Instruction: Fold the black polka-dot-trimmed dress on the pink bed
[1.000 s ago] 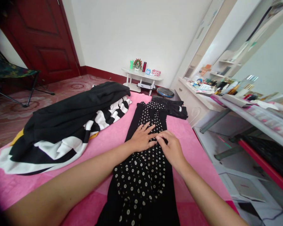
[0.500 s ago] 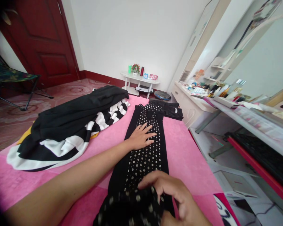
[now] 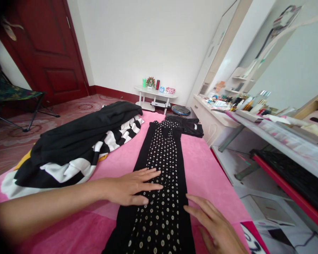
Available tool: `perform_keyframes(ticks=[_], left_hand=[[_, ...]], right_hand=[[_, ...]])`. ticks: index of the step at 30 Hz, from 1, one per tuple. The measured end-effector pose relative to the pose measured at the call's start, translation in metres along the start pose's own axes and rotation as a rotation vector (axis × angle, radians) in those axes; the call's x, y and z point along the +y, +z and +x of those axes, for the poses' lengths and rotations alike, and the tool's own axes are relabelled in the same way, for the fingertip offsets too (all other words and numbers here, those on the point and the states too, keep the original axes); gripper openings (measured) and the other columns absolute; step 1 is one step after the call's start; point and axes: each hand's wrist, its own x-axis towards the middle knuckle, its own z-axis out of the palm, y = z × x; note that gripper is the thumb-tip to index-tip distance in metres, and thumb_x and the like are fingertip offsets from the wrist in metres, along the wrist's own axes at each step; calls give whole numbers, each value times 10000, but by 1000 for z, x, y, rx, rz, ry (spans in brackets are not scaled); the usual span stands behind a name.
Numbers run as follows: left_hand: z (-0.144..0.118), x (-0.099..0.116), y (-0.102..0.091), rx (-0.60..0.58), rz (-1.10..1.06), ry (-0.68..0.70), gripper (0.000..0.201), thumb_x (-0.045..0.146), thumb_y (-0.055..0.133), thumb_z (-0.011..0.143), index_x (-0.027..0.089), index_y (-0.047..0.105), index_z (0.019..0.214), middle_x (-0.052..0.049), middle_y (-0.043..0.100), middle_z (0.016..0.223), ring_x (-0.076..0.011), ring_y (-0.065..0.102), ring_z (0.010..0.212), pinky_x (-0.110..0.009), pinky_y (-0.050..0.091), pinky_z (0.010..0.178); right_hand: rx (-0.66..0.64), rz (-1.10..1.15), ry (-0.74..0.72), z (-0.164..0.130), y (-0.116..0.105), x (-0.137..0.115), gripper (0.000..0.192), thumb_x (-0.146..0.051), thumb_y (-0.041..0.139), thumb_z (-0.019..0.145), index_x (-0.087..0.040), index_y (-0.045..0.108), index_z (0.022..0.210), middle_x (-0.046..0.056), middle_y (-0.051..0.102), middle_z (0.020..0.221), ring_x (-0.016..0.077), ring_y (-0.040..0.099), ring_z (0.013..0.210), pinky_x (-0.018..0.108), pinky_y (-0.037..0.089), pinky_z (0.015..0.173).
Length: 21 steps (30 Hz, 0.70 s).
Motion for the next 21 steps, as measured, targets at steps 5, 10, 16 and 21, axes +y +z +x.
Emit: perform_keyframes(ticks=[5, 10, 16, 21], left_hand=[[-47, 10, -19, -56, -84, -67, 756, 22, 517, 770, 416, 350, 1393, 71, 215, 1529, -192, 295, 1371, -327, 303, 1112], [-62, 9, -18, 17, 6, -86, 781, -10, 505, 744, 384, 353, 1401, 25, 192, 1541, -203, 319, 1359, -321, 321, 1103], [-47, 14, -16, -6, 7, 143, 508, 227, 619, 800, 365, 526, 1280, 19, 316, 1494, -283, 214, 1395, -492, 132, 1152], [-45, 38, -7, 34, -341, 177, 337, 125, 486, 843, 231, 641, 1122, -49, 646, 1189, -200, 585, 1125, -304, 416, 1015]], right_hand=[[-12, -111, -55, -2, 14, 11, 703, -326, 657, 747, -378, 391, 1396, 2, 354, 1455, 267, 448, 1268, 368, 487, 984], [5, -55, -179, 14, 7, -15, 667, -293, 582, 788, -448, 348, 1393, -31, 363, 1444, 255, 424, 1284, 407, 457, 1013], [-56, 50, -292, 37, 10, -24, 469, -467, 523, 862, -425, 463, 1325, 2, 451, 1385, 252, 384, 1312, 494, 343, 1072], [-69, 350, -147, 37, 40, -12, 365, -449, 385, 941, -339, 732, 916, -1, 726, 905, 175, 682, 909, 332, 526, 902]])
